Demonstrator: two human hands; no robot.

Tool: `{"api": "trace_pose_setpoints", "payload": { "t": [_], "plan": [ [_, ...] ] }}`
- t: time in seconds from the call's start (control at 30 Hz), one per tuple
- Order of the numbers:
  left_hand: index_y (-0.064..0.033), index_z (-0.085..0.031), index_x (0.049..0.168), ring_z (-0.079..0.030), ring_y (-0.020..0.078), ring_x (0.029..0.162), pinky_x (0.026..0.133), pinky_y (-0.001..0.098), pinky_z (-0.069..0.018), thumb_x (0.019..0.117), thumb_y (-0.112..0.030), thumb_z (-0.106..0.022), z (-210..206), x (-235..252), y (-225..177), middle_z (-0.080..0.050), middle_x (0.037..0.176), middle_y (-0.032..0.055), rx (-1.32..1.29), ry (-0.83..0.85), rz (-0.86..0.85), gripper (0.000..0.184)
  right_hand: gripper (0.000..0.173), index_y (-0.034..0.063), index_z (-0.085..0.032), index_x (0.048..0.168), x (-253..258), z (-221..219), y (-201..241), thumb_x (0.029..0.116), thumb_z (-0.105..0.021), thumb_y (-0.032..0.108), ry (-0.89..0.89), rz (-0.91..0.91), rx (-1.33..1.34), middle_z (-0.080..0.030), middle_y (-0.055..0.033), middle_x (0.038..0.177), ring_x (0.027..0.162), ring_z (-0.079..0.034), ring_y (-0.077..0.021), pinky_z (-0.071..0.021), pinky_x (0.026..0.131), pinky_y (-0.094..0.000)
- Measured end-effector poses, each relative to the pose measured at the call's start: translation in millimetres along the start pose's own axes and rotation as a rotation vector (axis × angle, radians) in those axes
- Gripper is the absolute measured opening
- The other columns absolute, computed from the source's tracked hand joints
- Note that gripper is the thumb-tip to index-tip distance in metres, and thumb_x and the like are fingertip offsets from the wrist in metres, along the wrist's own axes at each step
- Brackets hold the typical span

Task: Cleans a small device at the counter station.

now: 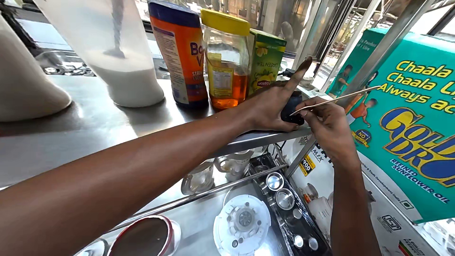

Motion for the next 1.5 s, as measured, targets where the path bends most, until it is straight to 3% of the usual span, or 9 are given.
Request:
{"api": "trace_pose_setpoints", "payload": {
  "t": [0.2,0.37,0.47,0.83,0.97,1.13,1.5],
  "plan": [
    [-0.0139,0.004,0.164,-0.068,0.0170,0.097,0.090,0.0403,-0.0586,0.0744,-0.050,-0.085,1.0,0.3,-1.5,-0.065,0.115,0.0081,0.003,0.001,0.001,0.131,0.012,0.0056,-0.069,0.108,0.0,-2.1,2.6,0.1000,-0.060,0.004,0.043,0.008,-0.004,-0.071,-0.0039,0.104,0.092,-0.067,-0.0091,-0.0578,0.082,-0.0264],
    [-0.0134,0.005,0.164,-0.069,0.0177,0.098,0.090,0.0412,-0.0588,0.0745,-0.049,-0.085,1.5,0.0,-2.1,-0.066,0.116,0.0085,0.002,-0.007,-0.011,0.132,0.012,0.0062,-0.068,0.109,1.0,-4.4,4.2,0.1012,-0.059,0.005,0.096,-0.015,-0.018,-0.071,-0.0034,0.103,0.084,-0.066,-0.0075,-0.0567,0.075,-0.0239],
    [-0.0115,0.004,0.164,-0.068,0.0179,0.099,0.092,0.0407,-0.0579,0.0738,-0.050,-0.086,1.8,-0.1,-2.6,-0.066,0.114,0.0088,0.012,-0.018,-0.019,0.133,0.013,0.0060,-0.069,0.111,2.1,-4.4,4.6,0.1015,-0.060,0.006,0.101,-0.046,-0.039,-0.071,-0.0037,0.104,0.089,-0.068,-0.0079,-0.0586,0.080,-0.0245],
    [-0.0149,0.005,0.164,-0.070,0.0167,0.092,0.084,0.0404,-0.0609,0.0741,-0.048,-0.087,1.7,-0.2,-2.6,-0.066,0.113,0.0083,-0.012,-0.002,0.020,0.133,0.014,0.0084,-0.072,0.109,-7.2,-6.5,6.5,0.1010,-0.061,0.009,-0.019,0.083,-0.207,-0.072,-0.0044,0.104,0.086,-0.068,-0.0104,-0.0592,0.076,-0.0314],
    [-0.0141,0.006,0.163,-0.070,0.0178,0.100,0.091,0.0420,-0.0592,0.0741,-0.051,-0.084,1.1,0.1,-0.5,-0.066,0.119,0.0091,0.007,0.002,0.009,0.133,0.016,0.0104,-0.074,0.109,-15.7,-8.3,9.2,0.1014,-0.059,0.010,-0.056,0.141,-0.292,-0.071,-0.0034,0.102,0.087,-0.068,-0.0119,-0.0589,0.076,-0.0351],
    [-0.0162,0.007,0.164,-0.070,0.0165,0.094,0.085,0.0410,-0.0606,0.0737,-0.049,-0.085,0.6,0.3,-0.5,-0.066,0.116,0.0073,0.010,0.015,0.030,0.133,0.017,0.0101,-0.074,0.109,-21.7,-7.9,8.4,0.1020,-0.059,0.010,-0.103,0.160,-0.287,-0.070,-0.0033,0.100,0.085,-0.068,-0.0113,-0.0588,0.072,-0.0340],
    [-0.0153,0.005,0.164,-0.069,0.0155,0.098,0.090,0.0398,-0.0594,0.0739,-0.052,-0.084,0.1,0.0,1.0,-0.066,0.117,0.0071,0.011,-0.001,0.014,0.132,0.016,0.0057,-0.074,0.109,-25.7,-6.4,8.0,0.1012,-0.060,0.006,-0.146,0.196,-0.235,-0.069,-0.0054,0.098,0.085,-0.066,-0.0104,-0.0574,0.073,-0.0289]
  ]
}}
Point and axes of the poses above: each hand's wrist, its own x-axis towards the middle knuckle, its own z-axis out of the back of the hand, y = z × x, the point moved 7 cm from there along x, towards the middle knuckle
